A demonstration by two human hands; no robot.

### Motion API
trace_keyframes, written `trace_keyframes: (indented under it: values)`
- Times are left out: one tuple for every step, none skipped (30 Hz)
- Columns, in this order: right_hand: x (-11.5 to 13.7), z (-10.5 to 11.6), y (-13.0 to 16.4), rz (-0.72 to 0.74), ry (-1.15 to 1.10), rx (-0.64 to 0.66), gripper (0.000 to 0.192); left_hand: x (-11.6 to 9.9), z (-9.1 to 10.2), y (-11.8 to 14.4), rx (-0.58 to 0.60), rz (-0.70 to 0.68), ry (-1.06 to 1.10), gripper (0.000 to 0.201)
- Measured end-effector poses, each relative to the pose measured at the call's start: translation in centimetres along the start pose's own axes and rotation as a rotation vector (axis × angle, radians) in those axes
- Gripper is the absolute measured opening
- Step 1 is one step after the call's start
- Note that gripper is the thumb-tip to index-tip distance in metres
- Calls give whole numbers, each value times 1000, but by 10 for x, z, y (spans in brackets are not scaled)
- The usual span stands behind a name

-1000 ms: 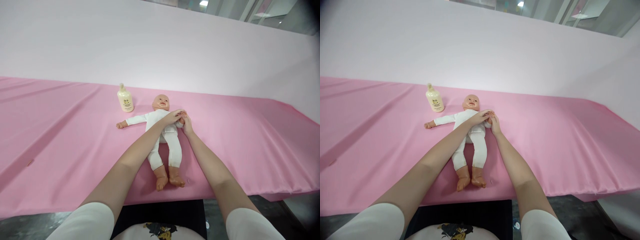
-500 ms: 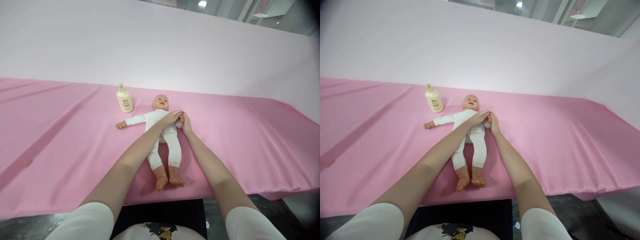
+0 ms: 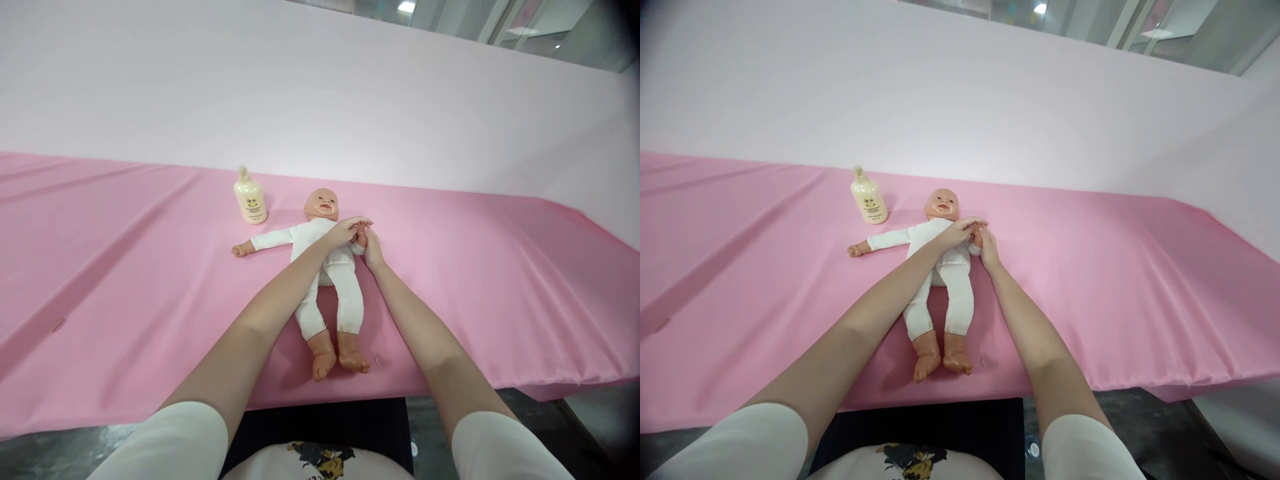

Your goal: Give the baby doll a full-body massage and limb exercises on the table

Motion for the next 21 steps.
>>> trace_keyframes:
  values:
    - [0,0,0,-4,-2,-4,48,0,0,0,-2,-2,-3,37]
    - [0,0,0,-7,-5,-5,46,0,0,-1,-3,-7,-8,37]
    - [0,0,0,-8,-11,-4,45,0,0,-2,-4,-15,-12,37]
    - [-2,0,0,-9,-22,-2,43,0,1,-2,-8,-25,-13,36]
    - [-3,1,0,-11,-36,1,41,0,1,-3,-13,-34,-10,34]
    - [-5,1,0,-15,-52,8,40,0,1,-4,-19,-38,-3,30]
    - [-8,2,0,-22,-70,16,39,1,1,-4,-24,-35,8,26]
    - [-10,3,-1,-30,-88,21,38,3,1,-5,-27,-26,20,22]
    - [-12,4,-1,-41,-104,25,37,4,1,-5,-31,-14,27,18]
    - [-15,4,-1,-57,-116,31,37,5,1,-5,-34,-3,29,17]
    - [-17,5,-1,-77,-126,36,36,6,2,-5,-36,6,25,16]
    - [-19,6,-1,-99,-136,38,36,6,2,-5,-36,12,17,16]
    - [-21,6,-1,-119,-147,38,35,7,2,-5,-34,15,7,17]
    - [-22,7,-1,-136,-158,40,34,7,2,-4,-32,16,-6,17]
    - [-23,7,-1,-147,-170,42,34,7,2,-4,-29,19,-19,18]
    - [-23,6,-1,-156,-181,42,33,8,2,-4,-31,22,-33,19]
    - [-23,6,-1,-165,-189,41,32,8,3,-4,-37,23,-49,19]
    - [-23,5,-1,-177,-192,41,33,7,3,-4,-46,19,-67,19]
    - [-23,5,0,-193,-189,42,35,6,4,-4,-58,15,-83,19]
    - [-22,4,0,-209,-179,41,38,5,5,-4,-70,10,-96,18]
    - [-21,3,1,-224,-163,40,41,4,5,-4,-81,7,-106,19]
Point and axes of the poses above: each hand's wrist, its own y-axis away from the middle knuckle, its own z-axis out of the back of the hand, x = y × z, the point moved 6 cm from there along -y, towards the middle knuckle, and after that the axes turned 14 degrees about x, right-handed, at the moved point
